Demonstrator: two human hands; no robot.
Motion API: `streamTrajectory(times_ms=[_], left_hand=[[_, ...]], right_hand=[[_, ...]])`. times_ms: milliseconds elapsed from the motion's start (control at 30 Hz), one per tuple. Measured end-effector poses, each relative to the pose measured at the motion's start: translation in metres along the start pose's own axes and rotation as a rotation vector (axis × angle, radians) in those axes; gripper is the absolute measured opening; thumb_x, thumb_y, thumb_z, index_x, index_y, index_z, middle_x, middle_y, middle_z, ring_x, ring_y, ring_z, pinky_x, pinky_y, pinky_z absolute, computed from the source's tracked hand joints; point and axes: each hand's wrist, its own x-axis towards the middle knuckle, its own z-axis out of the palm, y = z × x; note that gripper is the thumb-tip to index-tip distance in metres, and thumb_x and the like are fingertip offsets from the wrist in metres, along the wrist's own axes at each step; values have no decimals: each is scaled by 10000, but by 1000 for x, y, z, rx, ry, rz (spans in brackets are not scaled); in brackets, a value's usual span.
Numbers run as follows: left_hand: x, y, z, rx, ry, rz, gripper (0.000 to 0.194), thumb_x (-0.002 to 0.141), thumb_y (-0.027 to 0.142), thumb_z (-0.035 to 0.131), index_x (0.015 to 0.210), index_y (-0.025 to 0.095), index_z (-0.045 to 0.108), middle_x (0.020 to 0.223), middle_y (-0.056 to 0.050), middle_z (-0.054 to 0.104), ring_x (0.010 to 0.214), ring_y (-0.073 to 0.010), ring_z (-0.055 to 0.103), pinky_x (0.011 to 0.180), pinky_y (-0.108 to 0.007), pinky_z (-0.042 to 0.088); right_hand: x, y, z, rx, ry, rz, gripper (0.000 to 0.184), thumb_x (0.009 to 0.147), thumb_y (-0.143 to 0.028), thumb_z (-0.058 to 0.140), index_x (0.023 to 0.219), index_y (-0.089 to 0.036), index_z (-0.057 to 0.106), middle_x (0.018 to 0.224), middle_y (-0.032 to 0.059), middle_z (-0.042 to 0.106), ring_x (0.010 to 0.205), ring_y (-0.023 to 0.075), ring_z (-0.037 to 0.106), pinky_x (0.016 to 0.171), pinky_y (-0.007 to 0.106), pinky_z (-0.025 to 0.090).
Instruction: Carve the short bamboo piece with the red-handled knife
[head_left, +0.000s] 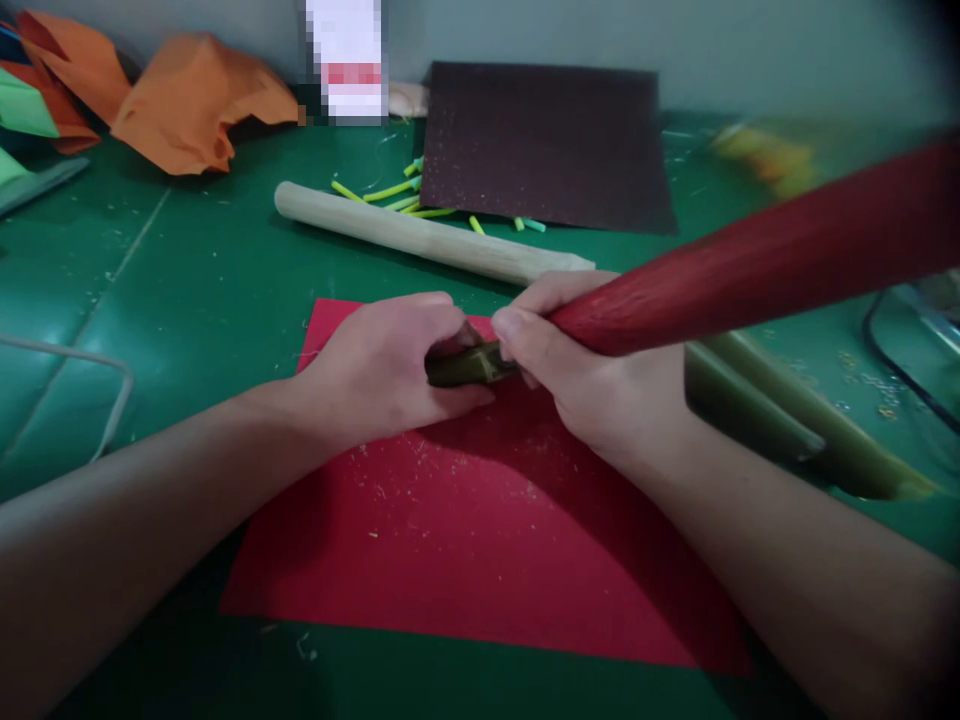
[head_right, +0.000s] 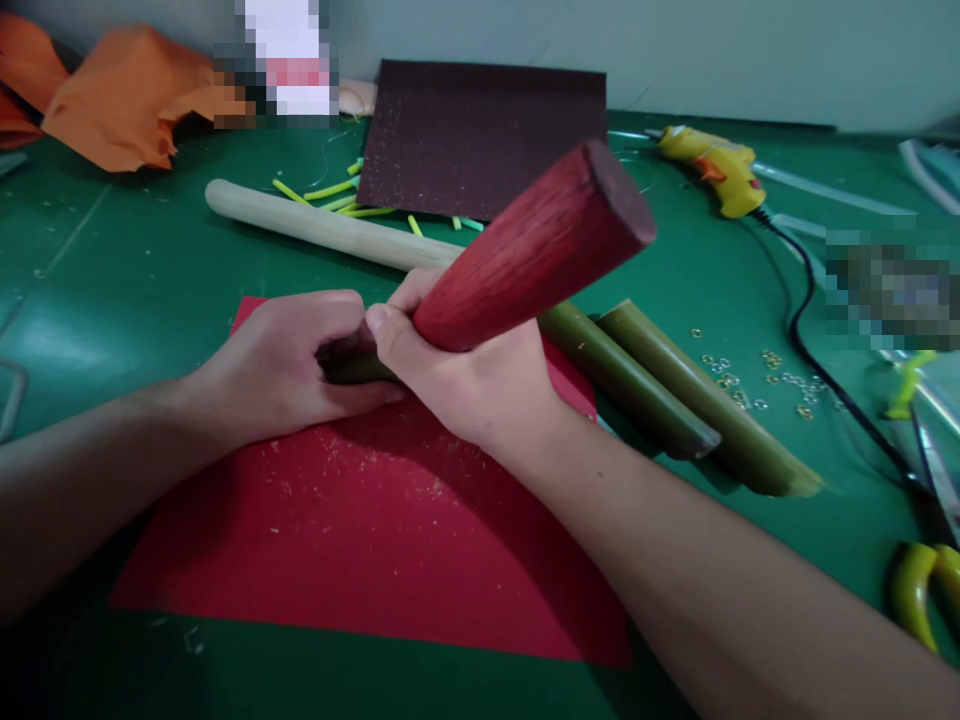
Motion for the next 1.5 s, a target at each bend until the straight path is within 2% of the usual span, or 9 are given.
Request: streamTrajectory(times_ms=[167,233,400,567,800,1033,1233,1400,1500], left_hand=[[2,0,0,-11,-25,23,293,810,403,664,695,179,516,695,13,508,613,-118,459,533,-275,291],[2,0,-1,-14,-35,26,273,813,400,655,714,179,529,712,7,521,629,-123,467,546,-280,298],[1,0,-1,-11,-43,17,269,811,414,656,734,180,546,720,5,522,643,-129,475,552,-281,303],[1,0,0,0,-6,-12,316,796,412,689,685,179,508,678,24,487,587,-105,423,524,-274,284],[1,0,-1,-12,-60,-3,280,822,433,641,734,181,559,734,5,532,653,-132,483,560,-290,312],[2,0,-1,3,-30,-7,303,806,428,665,702,181,525,699,14,507,611,-115,459,534,-275,298],[2,0,-2,-1,-57,1,288,832,444,629,735,182,562,733,2,534,646,-130,483,554,-284,310],[3,1,-2,4,-31,-11,311,802,436,674,704,179,529,697,16,510,601,-114,449,529,-271,300],[3,1,-1,17,-23,-13,312,799,431,682,703,178,526,692,18,514,589,-108,434,525,-267,296]], right_hand=[[3,-2,-5,-23,-168,7,256,811,-117,605,583,-225,568,548,-26,536,541,108,523,571,283,480],[3,-3,-6,-32,-197,12,256,808,-117,605,582,-227,561,539,-26,523,548,112,532,563,278,479],[1,-2,-5,-35,-160,19,238,794,-125,625,592,-227,550,561,-28,537,555,113,537,553,276,483],[-1,0,-2,-52,-35,7,259,850,-143,616,615,-225,545,587,-18,563,570,122,551,577,293,495],[-1,-2,-4,-86,-168,6,232,816,-134,624,614,-223,552,567,-31,535,584,119,565,611,282,517],[-2,0,-2,-59,-60,-3,250,840,-188,622,605,-233,550,586,-12,573,557,127,535,570,295,501],[-2,-3,-4,-64,-159,3,230,821,-176,610,606,-239,555,573,-25,570,521,116,502,555,283,486],[-2,-2,-2,-56,-31,9,253,832,-189,639,596,-234,559,591,-17,580,560,126,523,570,296,478],[-1,-1,-2,-35,-33,2,275,832,-174,622,573,-228,548,560,-27,537,540,113,499,560,290,457]])
